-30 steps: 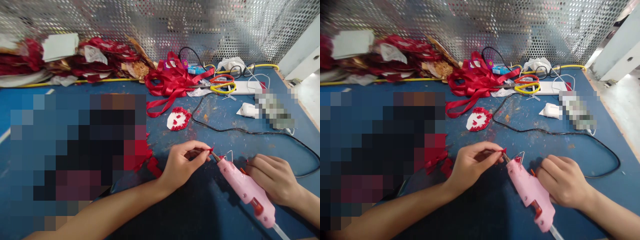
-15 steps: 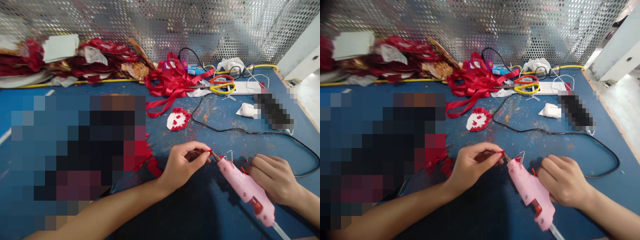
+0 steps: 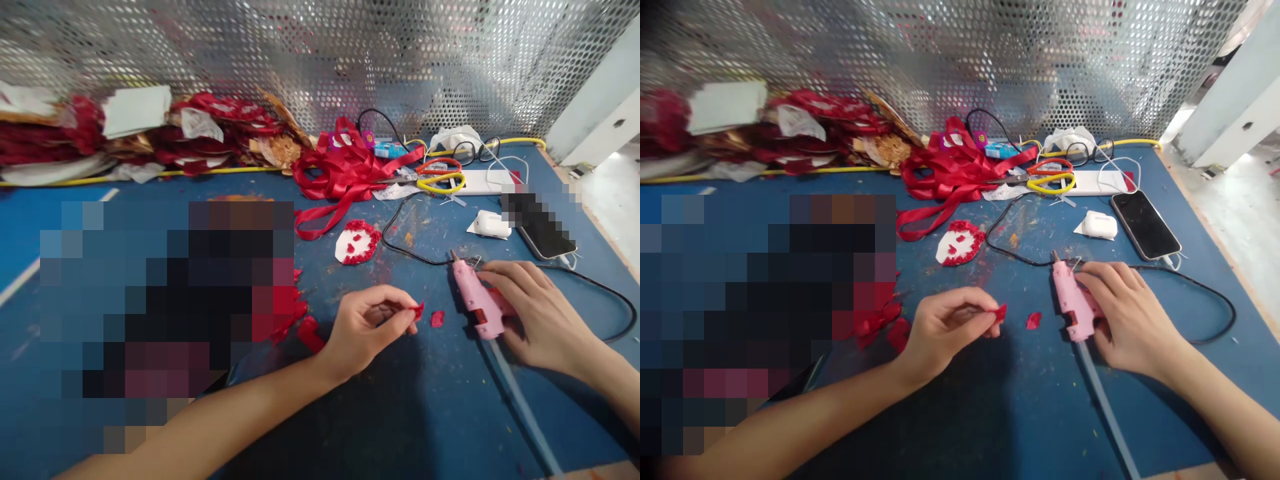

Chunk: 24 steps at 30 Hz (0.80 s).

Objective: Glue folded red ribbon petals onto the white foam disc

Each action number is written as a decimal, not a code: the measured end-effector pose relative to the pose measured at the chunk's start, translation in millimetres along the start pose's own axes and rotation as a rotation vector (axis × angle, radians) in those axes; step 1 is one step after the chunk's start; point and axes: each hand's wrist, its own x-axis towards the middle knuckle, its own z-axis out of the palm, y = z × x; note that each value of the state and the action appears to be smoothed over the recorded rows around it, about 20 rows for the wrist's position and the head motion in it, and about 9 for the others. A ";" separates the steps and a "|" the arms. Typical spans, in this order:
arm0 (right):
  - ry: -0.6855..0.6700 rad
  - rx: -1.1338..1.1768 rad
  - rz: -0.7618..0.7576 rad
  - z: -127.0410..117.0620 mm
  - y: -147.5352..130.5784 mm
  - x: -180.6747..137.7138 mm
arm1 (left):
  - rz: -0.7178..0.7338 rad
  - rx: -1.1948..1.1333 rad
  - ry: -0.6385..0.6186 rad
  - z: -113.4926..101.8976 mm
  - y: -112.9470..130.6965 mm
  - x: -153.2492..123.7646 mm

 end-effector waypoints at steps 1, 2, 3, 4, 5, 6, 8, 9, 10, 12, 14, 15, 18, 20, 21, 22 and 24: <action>0.029 0.089 -0.007 -1.3 -4.0 0.3 | 0.010 -0.026 -0.063 0.5 0.4 -1.1; 0.074 0.184 -0.018 -2.2 -8.9 0.3 | 0.015 -0.051 -0.139 1.3 0.7 -2.5; 0.121 0.285 -0.028 -2.6 -14.5 0.0 | 0.014 -0.071 -0.220 2.3 0.6 -4.1; 0.150 0.388 -0.035 -2.4 -20.6 -0.6 | 0.002 -0.088 -0.299 3.6 0.3 -5.9; 0.146 0.495 -0.041 -1.7 -26.9 -1.2 | -0.020 -0.105 -0.363 5.0 -0.3 -7.6; 0.103 0.608 -0.036 -0.4 -33.2 -2.0 | -0.051 -0.119 -0.409 6.4 -1.1 -9.2; 0.010 0.807 0.003 3.5 -44.4 -3.2 | -0.126 -0.139 -0.452 8.8 -2.9 -11.5; -0.012 0.874 0.036 5.8 -48.9 -3.6 | -0.159 -0.145 -0.459 9.7 -3.7 -12.2; -0.013 0.913 0.057 8.2 -52.3 -3.8 | -0.188 -0.145 -0.460 10.4 -4.3 -12.6; 0.018 0.930 0.062 12.8 -56.2 -3.9 | -0.227 -0.134 -0.467 11.4 -5.0 -12.6; 0.061 0.919 0.021 16.6 -57.0 -3.6 | -0.248 -0.121 -0.466 12.0 -4.9 -12.0; 0.086 0.926 -0.006 18.1 -56.8 -3.4 | -0.254 -0.112 -0.461 12.2 -4.8 -11.7; 0.146 0.991 -0.104 20.8 -54.9 -3.2 | -0.267 -0.093 -0.441 12.5 -4.9 -10.8; 0.165 1.020 -0.164 21.4 -53.5 -3.4 | -0.277 -0.092 -0.430 12.2 -6.0 -10.5; 0.168 1.018 -0.187 21.4 -52.7 -3.7 | -0.282 -0.095 -0.429 11.9 -6.8 -10.3; 0.170 1.010 -0.210 21.3 -51.9 -4.1 | -0.287 -0.098 -0.429 11.5 -7.6 -10.2; 0.175 0.984 -0.268 21.0 -50.4 -4.9 | -0.297 -0.102 -0.429 10.9 -9.1 -9.9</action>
